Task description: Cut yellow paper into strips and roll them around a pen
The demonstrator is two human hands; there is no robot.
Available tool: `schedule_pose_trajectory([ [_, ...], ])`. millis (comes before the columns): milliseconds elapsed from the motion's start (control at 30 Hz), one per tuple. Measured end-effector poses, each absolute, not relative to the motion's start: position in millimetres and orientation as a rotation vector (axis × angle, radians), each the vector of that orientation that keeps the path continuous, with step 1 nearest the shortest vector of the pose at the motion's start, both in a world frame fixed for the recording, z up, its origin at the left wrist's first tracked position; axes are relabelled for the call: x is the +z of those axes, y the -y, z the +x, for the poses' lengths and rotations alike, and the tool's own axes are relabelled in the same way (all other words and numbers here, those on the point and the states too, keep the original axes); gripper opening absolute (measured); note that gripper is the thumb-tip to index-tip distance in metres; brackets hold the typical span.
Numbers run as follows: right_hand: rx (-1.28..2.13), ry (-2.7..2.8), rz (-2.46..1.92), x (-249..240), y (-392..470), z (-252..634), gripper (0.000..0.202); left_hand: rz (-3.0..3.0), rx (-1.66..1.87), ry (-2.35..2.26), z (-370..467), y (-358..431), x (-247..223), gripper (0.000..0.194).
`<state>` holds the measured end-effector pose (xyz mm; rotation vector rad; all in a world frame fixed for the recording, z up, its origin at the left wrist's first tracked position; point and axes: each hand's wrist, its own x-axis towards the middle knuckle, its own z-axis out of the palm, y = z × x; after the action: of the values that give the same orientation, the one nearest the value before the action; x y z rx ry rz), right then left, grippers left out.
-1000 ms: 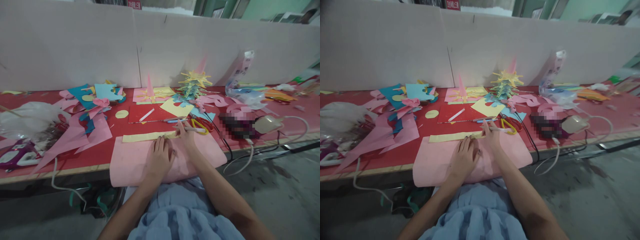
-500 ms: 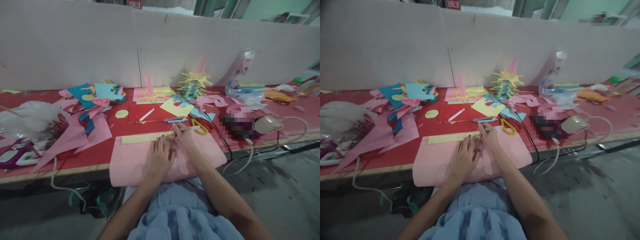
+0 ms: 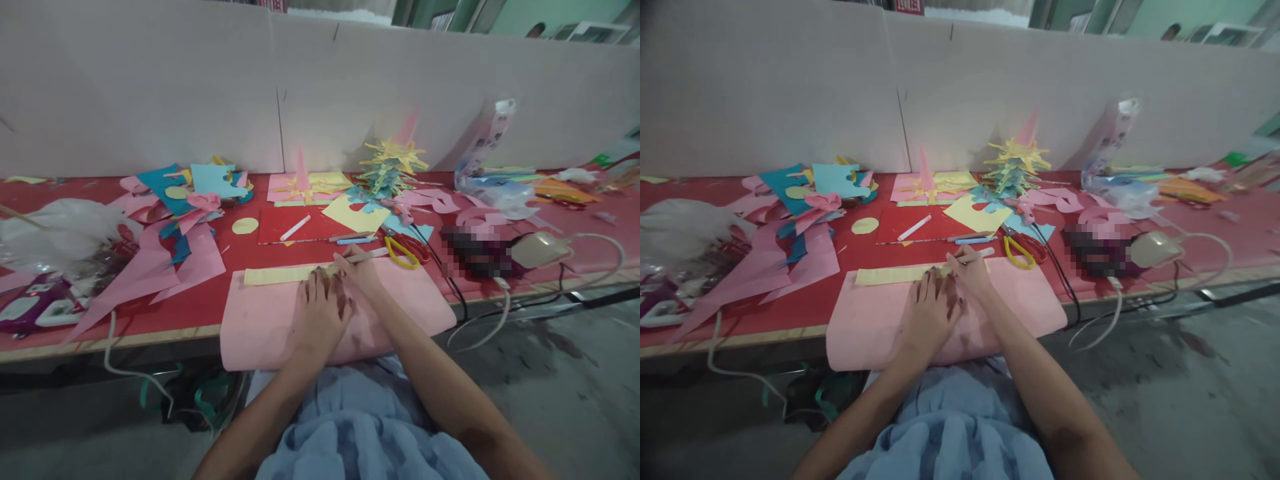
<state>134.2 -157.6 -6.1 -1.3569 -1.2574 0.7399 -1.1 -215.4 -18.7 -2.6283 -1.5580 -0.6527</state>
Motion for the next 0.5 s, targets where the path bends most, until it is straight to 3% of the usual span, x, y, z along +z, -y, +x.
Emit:
schedule_pose_trajectory([
  [500,0.702,1.34,-1.483,-0.2,162.3,132.2,0.028,-2.597,-0.674,1.554,-0.4,215.0,-21.5,0.051],
])
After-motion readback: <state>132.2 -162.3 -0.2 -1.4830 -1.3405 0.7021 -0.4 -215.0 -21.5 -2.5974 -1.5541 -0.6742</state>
